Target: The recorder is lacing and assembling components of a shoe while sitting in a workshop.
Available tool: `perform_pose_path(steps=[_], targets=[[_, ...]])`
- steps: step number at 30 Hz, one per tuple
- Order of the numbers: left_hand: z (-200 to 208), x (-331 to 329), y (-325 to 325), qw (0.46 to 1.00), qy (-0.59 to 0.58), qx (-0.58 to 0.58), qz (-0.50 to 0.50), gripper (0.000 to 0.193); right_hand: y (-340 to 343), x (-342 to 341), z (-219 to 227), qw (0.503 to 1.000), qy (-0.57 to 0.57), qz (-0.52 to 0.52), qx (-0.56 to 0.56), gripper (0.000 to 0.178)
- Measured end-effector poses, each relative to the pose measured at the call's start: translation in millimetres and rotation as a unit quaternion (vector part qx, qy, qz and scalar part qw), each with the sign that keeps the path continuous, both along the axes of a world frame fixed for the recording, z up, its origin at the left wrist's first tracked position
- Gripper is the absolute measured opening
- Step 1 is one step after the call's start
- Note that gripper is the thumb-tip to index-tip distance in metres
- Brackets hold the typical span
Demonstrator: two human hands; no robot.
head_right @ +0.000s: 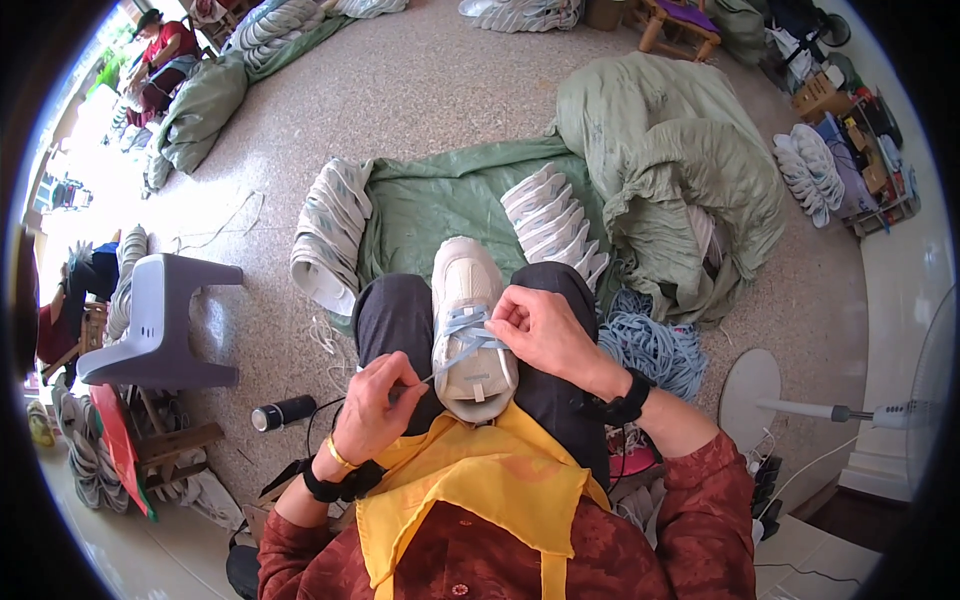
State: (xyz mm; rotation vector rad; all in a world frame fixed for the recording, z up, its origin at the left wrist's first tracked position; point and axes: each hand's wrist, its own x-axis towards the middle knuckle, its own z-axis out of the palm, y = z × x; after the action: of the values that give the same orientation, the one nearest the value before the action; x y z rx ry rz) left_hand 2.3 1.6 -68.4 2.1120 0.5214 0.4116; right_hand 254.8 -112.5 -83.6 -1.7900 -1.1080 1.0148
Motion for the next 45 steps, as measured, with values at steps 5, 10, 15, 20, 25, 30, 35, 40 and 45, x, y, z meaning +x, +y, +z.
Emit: perform_pose_path(steps=[5,10,15,20,25,30,35,40,45], targets=[[10,-13,10,0.999,-0.004,0.033,0.006,0.020,0,0,-2,0.999,0.025,-0.012,0.027,0.017],[17,-45,25,0.996,0.051,0.049,0.048,0.018,2,0,7,0.997,0.054,-0.058,0.014,0.011],[15,-50,16,0.994,0.083,-0.059,0.030,0.020,4,0,9,0.995,-0.066,-0.016,0.080,0.009],[13,-39,12,0.996,0.085,-0.021,-0.017,0.020,15,-6,18,0.971,-0.180,0.090,0.127,0.016],[14,-25,13,0.999,0.037,0.001,-0.034,0.017,26,-14,10,0.935,-0.269,0.138,0.183,0.013],[0,1,6,0.999,-0.012,-0.024,0.022,0.018,33,-21,12,0.915,-0.310,0.185,0.178,0.012],[-13,34,2,0.995,-0.056,-0.057,0.061,0.020,35,-16,6,0.948,-0.204,0.180,0.163,0.012],[-29,51,4,0.995,-0.082,-0.031,0.038,0.014,39,8,8,0.978,0.046,0.198,0.040,0.010],[-34,52,12,0.992,-0.061,-0.111,0.021,0.011,40,8,11,0.982,0.036,0.184,0.034,0.012]])
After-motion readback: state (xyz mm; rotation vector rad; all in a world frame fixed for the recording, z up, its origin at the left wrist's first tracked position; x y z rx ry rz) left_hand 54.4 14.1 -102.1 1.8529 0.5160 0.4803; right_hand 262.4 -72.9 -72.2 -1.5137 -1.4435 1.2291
